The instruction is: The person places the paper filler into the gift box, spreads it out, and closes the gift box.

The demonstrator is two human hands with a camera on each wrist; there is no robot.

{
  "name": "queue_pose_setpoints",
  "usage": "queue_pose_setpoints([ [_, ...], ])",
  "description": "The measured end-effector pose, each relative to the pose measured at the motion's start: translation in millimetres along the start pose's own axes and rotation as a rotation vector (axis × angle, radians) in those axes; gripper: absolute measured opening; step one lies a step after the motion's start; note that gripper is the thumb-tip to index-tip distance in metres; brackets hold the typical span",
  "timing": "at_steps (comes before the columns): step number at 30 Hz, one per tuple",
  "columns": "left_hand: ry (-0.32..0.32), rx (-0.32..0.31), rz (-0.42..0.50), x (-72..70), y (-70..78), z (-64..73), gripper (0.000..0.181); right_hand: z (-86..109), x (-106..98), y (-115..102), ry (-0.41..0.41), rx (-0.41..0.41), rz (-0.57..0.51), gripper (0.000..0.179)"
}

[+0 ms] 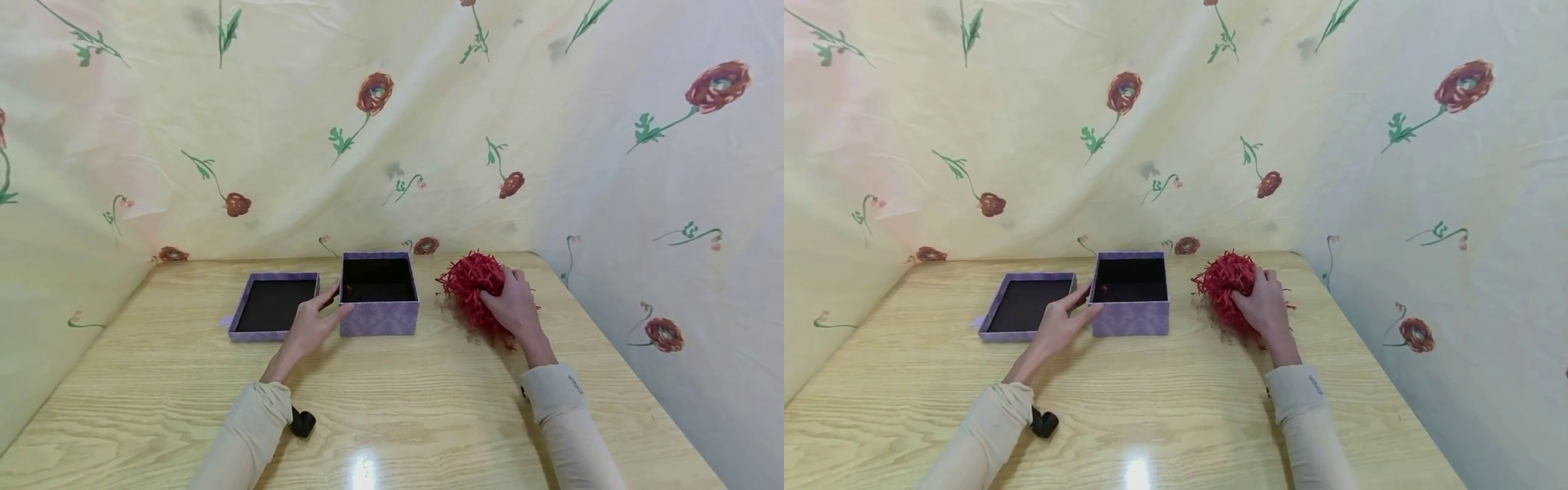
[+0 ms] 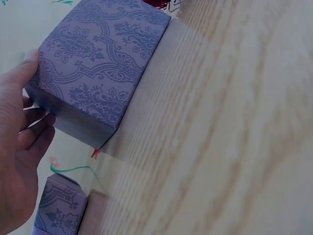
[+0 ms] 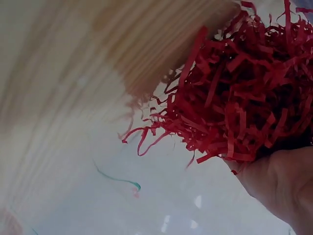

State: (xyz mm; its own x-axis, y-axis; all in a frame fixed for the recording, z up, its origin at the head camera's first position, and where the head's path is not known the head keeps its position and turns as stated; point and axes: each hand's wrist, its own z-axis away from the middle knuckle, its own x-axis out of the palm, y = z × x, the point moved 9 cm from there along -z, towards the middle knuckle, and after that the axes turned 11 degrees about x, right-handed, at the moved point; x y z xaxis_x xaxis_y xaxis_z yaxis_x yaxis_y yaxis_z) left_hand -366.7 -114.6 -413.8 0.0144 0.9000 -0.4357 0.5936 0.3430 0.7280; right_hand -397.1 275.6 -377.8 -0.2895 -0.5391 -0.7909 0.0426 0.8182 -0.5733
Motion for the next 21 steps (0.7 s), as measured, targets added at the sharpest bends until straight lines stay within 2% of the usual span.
queue_pose_setpoints([
  [8,0.0,-0.004,0.013,0.4,0.2,-0.1,0.066,-0.7,-10.5,-11.5,0.014,-0.006,-0.106,0.064],
  [15,0.002,-0.007,0.009,-0.4,0.0,-0.6,0.067,-1.5,-23.5,-37.3,0.036,-0.044,-0.158,0.063],
  [21,-0.003,-0.006,0.011,-0.9,0.4,0.2,0.067,-1.2,-26.8,-60.8,0.004,-0.097,-0.179,0.061],
])
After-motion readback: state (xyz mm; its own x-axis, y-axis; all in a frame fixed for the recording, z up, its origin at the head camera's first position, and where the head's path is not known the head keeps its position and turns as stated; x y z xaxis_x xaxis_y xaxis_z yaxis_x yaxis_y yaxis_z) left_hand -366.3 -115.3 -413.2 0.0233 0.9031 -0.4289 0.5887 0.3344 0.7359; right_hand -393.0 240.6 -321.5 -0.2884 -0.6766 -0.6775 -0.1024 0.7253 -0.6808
